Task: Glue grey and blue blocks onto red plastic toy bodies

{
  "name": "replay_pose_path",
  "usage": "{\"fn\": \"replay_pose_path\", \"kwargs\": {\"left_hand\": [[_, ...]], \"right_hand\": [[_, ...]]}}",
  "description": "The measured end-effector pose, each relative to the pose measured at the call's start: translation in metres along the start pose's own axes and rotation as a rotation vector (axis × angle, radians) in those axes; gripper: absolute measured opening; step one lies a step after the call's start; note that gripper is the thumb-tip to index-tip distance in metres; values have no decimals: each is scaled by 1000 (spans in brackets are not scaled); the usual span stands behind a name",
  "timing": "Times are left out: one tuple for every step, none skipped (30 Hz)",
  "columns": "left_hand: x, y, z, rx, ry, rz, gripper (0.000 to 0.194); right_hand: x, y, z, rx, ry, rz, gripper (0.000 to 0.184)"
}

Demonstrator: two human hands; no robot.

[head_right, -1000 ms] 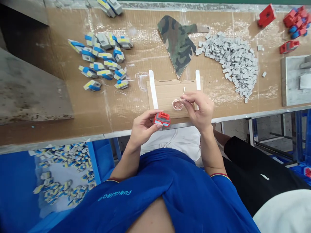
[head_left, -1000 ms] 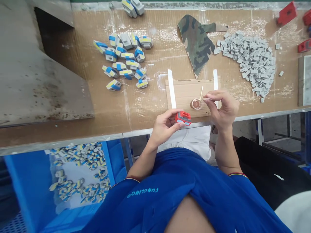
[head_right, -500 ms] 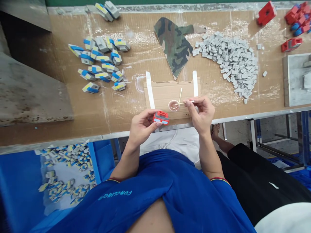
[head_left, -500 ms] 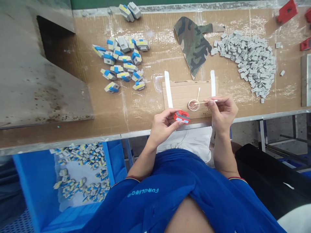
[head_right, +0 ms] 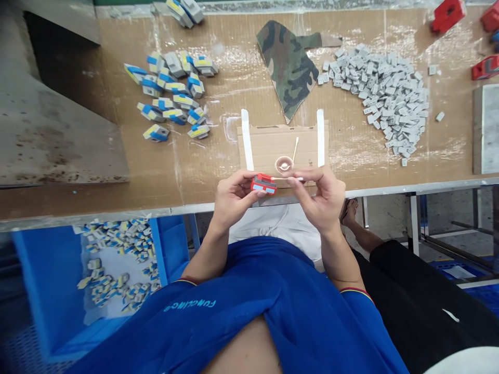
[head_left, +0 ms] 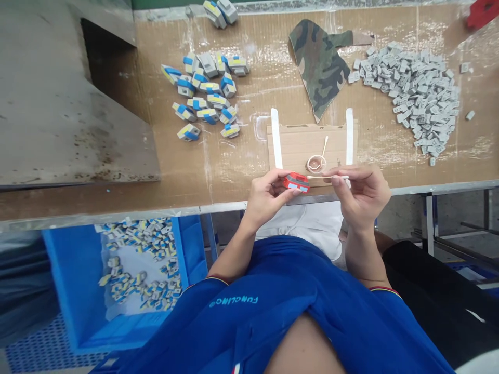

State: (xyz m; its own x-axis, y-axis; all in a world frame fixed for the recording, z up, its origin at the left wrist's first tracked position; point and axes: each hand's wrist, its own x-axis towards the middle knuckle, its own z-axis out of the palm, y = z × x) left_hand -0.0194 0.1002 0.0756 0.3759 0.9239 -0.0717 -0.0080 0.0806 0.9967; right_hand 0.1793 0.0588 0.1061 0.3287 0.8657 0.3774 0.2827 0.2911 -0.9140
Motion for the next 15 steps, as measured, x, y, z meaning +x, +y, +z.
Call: {"fn": "replay_pose_path", "kwargs": {"left_hand": [[0, 0, 0, -4, -1, 2, 39], [0, -1, 0, -7, -3, 3, 39], [0, -1, 0, -8, -4, -1, 40], [0, -1, 0, -7, -6, -7, 40], [0, -2, 0, -6, -6, -12, 41], [0, -2, 0, -6, -6, -15, 42], [0, -2, 0, -6, -5, -17, 42], [-1, -2, 0, -5, -5, -19, 43], [-1, -3, -1, -4, -5, -22, 43], [-1, -3, -1, -4, -6, -25, 44], [-1, -3, -1, -7, -7, -29, 44], [-1, -3, -1, -11, -9, -34, 44], [-1, -3, -1, -18, -13, -40, 44], [-1, -3, -2, -25, -15, -46, 44], [-1, -3, -1, -31, -16, -54, 44]], "right_hand": [[-2, -1, 1, -16, -22, -10, 15], [-3, -2, 2, -26, -40, -19, 16], [-4, -2, 3, -30, -54, -28, 17], [-4, -3, 4, -28, -63, -36, 17], [-4, -3, 5, -25, -67, -41, 17], [-4, -3, 6, -22, -69, -43, 17], [-4, -3, 6, -21, -73, -43, 17], [-4, -3, 7, -21, -80, -43, 17], [-4, -4, 7, -24, -90, -42, 17], [-4, -3, 7, -33, -101, -42, 17], [-5, -3, 7, -47, -113, -42, 17], [-5, -3, 7, -64, -122, -45, 16], [-5, -3, 7, -81, -128, -49, 15], [-5, -2, 7, -95, -129, -55, 14], [-5, -2, 8, -102, -129, -61, 14]]}}
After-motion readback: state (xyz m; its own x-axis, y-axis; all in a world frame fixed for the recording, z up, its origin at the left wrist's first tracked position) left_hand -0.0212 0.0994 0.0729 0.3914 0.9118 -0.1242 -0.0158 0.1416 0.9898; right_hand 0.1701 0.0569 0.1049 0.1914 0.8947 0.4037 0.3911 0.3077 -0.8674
